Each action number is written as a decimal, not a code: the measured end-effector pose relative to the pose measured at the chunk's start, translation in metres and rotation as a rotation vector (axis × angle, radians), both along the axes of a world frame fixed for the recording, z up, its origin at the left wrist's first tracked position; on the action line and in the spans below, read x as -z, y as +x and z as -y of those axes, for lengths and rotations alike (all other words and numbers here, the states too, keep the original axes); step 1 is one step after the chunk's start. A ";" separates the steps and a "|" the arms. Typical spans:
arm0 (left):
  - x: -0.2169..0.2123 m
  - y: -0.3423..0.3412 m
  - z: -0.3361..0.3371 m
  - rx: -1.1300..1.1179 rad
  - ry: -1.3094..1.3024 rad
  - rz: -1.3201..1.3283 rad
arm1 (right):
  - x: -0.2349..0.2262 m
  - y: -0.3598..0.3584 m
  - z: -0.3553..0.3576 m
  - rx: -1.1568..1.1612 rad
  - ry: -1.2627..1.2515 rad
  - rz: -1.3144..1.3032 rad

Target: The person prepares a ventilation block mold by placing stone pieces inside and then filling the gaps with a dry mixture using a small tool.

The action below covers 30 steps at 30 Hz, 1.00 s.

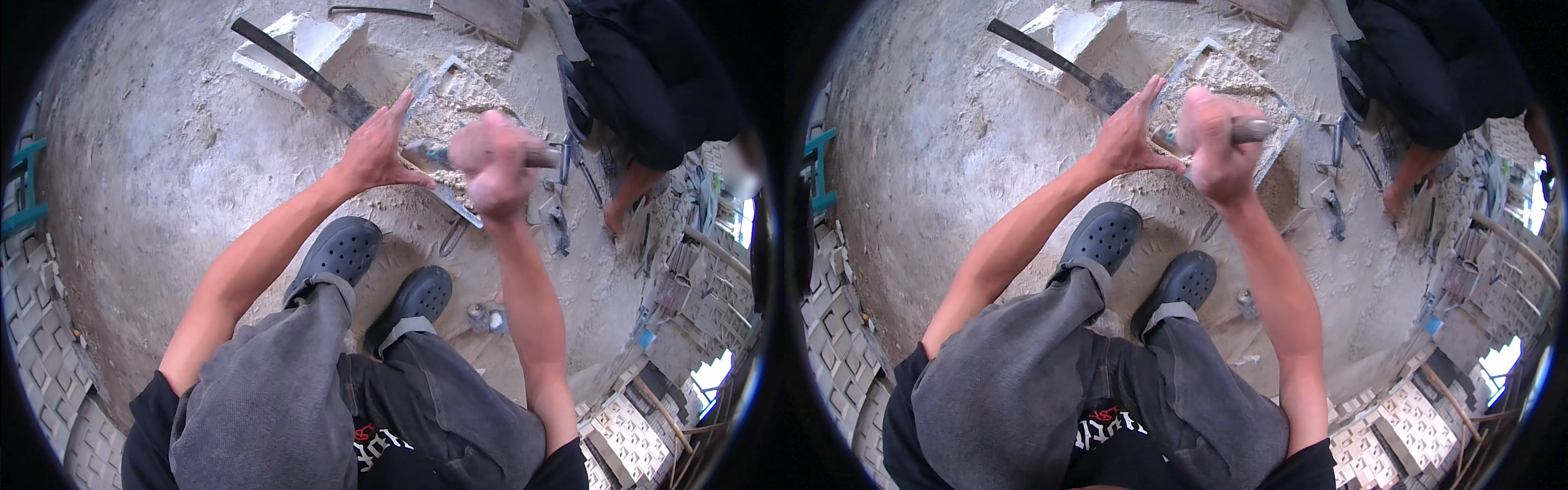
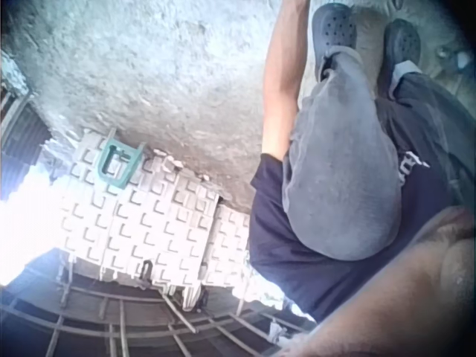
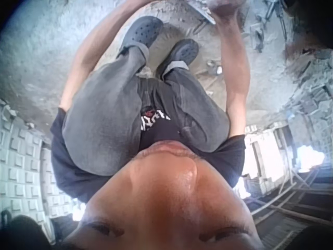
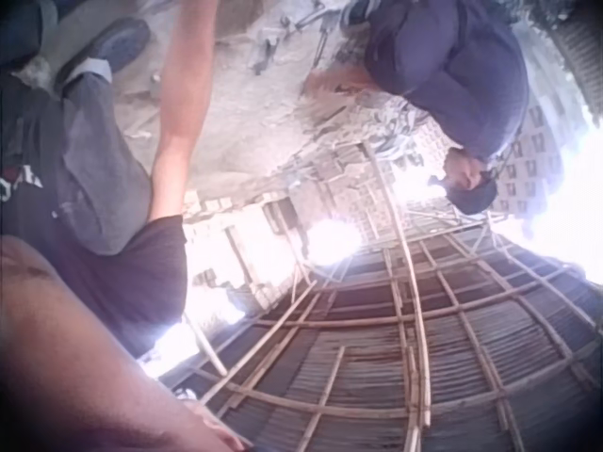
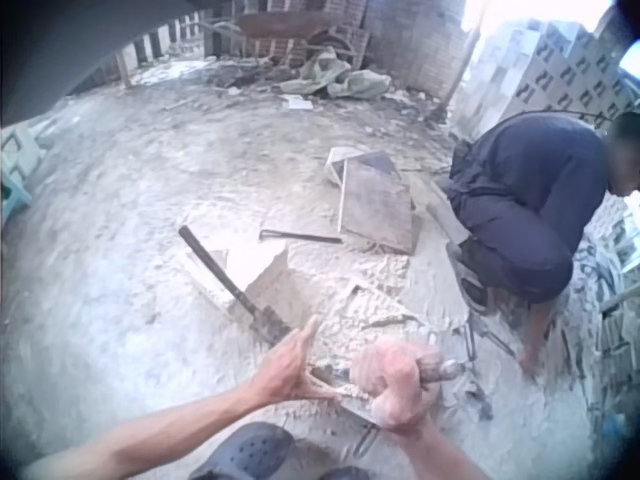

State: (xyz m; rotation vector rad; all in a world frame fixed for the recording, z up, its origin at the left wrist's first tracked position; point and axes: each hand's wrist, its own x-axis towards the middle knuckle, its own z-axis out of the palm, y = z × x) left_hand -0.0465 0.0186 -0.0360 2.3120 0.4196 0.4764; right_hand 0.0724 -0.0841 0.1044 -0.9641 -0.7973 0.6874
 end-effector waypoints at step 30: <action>-0.008 0.000 0.003 0.011 -0.047 -0.045 | 0.000 0.004 0.000 0.035 -0.057 0.066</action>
